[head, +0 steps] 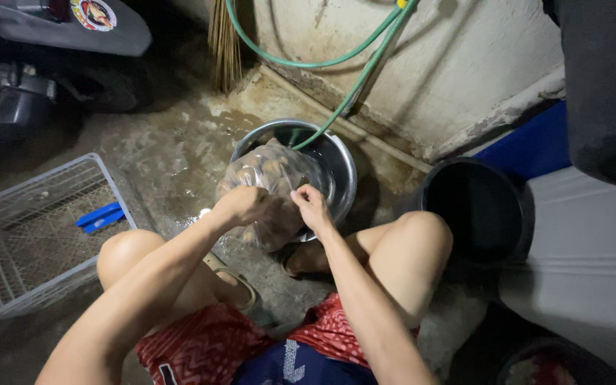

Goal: The person sits on the floor, fills a metal basin with water from a green hose, empties a plastic bag of potatoes into the basin, and rinses them, moving the hose through the water and turning the potatoes to wash off dirt.

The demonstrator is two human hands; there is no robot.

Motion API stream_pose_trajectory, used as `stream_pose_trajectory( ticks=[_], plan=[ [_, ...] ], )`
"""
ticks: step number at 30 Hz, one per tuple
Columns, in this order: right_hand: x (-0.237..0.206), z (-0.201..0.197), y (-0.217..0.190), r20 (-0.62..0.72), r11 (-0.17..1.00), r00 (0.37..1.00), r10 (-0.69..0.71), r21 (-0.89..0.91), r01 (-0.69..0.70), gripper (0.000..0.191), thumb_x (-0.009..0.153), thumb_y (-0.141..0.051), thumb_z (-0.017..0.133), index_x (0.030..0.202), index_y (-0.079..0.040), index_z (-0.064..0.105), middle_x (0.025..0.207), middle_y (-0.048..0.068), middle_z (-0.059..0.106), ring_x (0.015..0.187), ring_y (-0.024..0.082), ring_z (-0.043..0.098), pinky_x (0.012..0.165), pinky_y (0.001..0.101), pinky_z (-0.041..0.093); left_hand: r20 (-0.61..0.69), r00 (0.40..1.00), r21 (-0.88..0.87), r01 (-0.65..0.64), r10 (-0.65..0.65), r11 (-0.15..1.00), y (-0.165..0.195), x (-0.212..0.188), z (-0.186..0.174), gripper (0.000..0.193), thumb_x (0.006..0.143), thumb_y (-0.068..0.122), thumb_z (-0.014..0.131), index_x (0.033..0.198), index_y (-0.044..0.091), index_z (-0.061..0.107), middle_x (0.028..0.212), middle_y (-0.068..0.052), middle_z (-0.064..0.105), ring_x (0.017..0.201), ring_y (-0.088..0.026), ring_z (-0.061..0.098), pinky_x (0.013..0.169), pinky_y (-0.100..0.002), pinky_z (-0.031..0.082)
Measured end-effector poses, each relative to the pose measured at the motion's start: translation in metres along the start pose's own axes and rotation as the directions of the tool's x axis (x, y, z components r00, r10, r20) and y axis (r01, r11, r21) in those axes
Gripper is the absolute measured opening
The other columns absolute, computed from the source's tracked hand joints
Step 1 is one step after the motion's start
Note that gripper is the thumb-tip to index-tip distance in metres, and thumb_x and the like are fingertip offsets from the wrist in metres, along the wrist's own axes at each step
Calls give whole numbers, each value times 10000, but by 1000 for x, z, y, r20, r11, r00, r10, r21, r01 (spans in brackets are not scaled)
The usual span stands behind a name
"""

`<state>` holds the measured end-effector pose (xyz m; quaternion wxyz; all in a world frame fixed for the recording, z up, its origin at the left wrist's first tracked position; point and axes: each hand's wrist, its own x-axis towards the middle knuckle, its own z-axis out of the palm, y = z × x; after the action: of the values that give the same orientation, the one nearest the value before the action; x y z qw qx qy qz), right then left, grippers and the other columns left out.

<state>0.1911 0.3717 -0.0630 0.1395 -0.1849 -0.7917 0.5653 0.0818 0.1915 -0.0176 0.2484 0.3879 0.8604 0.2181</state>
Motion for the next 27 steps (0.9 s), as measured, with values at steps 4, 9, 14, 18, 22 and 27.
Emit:
stream_pose_trajectory(
  ticks=[4,9,14,18,22,27],
  plan=[
    [-16,-5,4,36,992,992,122,-48,-120,221,961,-233,687,861,-45,628,729,14,598,702,121,541,649,305,457,-3,999,-1,50,-50,999,-2,6,2,408,964,389,501,949,54,732,926,-254,721,911,-455,686,837,-537,536],
    [-50,-28,15,176,961,984,20,-274,30,183,985,-216,628,936,-46,580,768,131,619,729,274,610,679,401,485,30,997,-46,73,-72,996,-1,5,6,415,991,356,462,942,49,737,902,-255,749,906,-441,717,862,-527,546],
    [-78,-48,28,231,947,971,-65,-293,133,173,990,-207,604,945,-45,563,818,186,638,793,392,645,704,469,502,40,996,22,78,-79,997,-1,12,12,432,967,424,533,951,45,740,964,-278,707,958,-465,675,856,-536,536],
    [-111,-24,24,144,946,986,83,-322,-33,178,987,-221,617,963,-48,583,823,192,663,778,395,664,675,476,503,4,1000,49,-12,12,999,-8,15,19,346,927,307,523,934,48,753,969,-262,723,954,-461,691,871,-532,544],
    [-155,4,16,123,973,984,-128,-175,149,94,938,-77,581,1024,-39,574,893,199,674,863,389,676,707,452,524,75,997,80,-18,12,997,-9,18,23,333,904,304,531,941,67,762,970,-238,730,948,-449,698,864,-533,551],
    [-111,-27,24,-20,984,985,171,-47,-171,248,990,-246,668,1122,-74,548,735,70,706,654,133,665,626,312,533,94,994,63,42,-48,997,-5,20,16,472,969,469,513,924,79,773,937,-245,723,928,-442,695,861,-524,548]
  ],
)
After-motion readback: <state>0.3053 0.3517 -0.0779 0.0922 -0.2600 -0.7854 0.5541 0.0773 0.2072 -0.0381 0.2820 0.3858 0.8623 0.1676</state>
